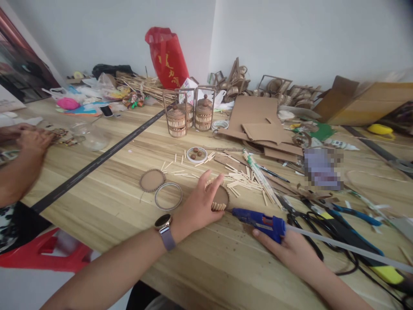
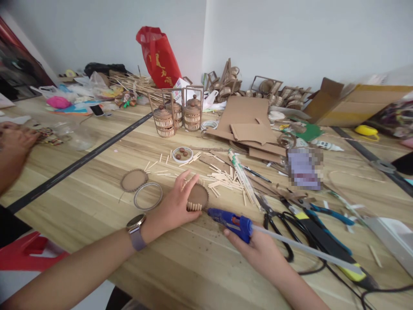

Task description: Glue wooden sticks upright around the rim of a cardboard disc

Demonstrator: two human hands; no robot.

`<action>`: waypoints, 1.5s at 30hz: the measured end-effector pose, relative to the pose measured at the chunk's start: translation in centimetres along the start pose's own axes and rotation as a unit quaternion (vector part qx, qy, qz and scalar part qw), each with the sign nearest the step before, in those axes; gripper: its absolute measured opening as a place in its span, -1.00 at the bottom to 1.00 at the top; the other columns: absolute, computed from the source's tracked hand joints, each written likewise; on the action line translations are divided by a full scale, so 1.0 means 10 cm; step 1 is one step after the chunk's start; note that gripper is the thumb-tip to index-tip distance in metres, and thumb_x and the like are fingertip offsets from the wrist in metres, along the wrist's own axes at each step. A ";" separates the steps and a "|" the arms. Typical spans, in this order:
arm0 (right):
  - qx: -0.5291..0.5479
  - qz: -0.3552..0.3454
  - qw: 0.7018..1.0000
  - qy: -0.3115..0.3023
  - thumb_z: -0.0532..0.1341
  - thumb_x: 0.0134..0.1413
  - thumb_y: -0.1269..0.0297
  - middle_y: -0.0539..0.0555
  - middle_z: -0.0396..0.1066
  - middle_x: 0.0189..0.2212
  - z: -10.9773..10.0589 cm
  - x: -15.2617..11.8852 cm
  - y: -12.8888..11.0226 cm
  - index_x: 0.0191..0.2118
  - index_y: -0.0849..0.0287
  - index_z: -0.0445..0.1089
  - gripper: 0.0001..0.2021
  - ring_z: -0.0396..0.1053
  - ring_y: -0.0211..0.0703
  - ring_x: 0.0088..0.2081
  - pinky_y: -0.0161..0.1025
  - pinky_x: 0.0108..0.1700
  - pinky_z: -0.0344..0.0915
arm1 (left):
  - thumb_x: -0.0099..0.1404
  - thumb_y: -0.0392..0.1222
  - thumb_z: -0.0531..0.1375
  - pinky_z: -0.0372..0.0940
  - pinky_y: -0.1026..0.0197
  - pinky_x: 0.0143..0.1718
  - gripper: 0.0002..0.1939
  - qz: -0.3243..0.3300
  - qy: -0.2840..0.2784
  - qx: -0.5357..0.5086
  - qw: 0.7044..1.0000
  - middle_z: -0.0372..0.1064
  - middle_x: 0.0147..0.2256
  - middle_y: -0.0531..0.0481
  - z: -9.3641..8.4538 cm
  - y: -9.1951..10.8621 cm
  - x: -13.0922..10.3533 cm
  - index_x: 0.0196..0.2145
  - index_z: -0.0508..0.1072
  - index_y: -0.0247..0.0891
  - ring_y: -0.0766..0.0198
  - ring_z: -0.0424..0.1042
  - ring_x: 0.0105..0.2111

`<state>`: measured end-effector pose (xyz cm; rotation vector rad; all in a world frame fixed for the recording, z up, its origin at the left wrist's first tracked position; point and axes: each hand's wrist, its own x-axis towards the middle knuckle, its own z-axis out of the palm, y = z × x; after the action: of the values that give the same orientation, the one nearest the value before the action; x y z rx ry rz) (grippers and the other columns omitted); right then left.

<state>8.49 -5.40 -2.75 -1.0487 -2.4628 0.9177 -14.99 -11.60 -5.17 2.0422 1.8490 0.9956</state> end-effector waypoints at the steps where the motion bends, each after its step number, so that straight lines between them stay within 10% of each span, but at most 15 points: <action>1: -0.003 0.000 1.000 0.001 0.12 0.07 0.06 0.09 0.60 -0.32 0.00 0.00 0.00 -0.30 0.13 0.53 -0.69 0.54 0.03 -0.29 -0.13 -0.20 0.47 | 0.05 -0.31 0.36 0.13 -0.18 0.20 0.05 0.000 0.000 0.000 1.000 -0.30 0.31 -0.31 0.00 0.00 0.00 0.31 -0.20 -0.07 -0.16 0.00 0.28; 45: -0.005 0.039 0.999 -0.003 0.13 0.05 -0.03 0.14 0.60 -0.24 0.04 -0.01 0.04 -0.23 0.14 0.55 -0.61 0.53 0.12 -0.20 -0.05 -0.13 0.45 | 0.06 -0.33 0.34 0.13 -0.20 0.19 0.03 0.007 0.001 -0.010 1.000 -0.29 0.31 -0.29 0.00 0.00 0.00 0.30 -0.20 -0.05 -0.16 0.06 0.25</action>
<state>8.54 -5.43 -3.31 -1.1539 -2.4492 0.9336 -15.01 -11.65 -5.16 2.0474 1.8213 1.0159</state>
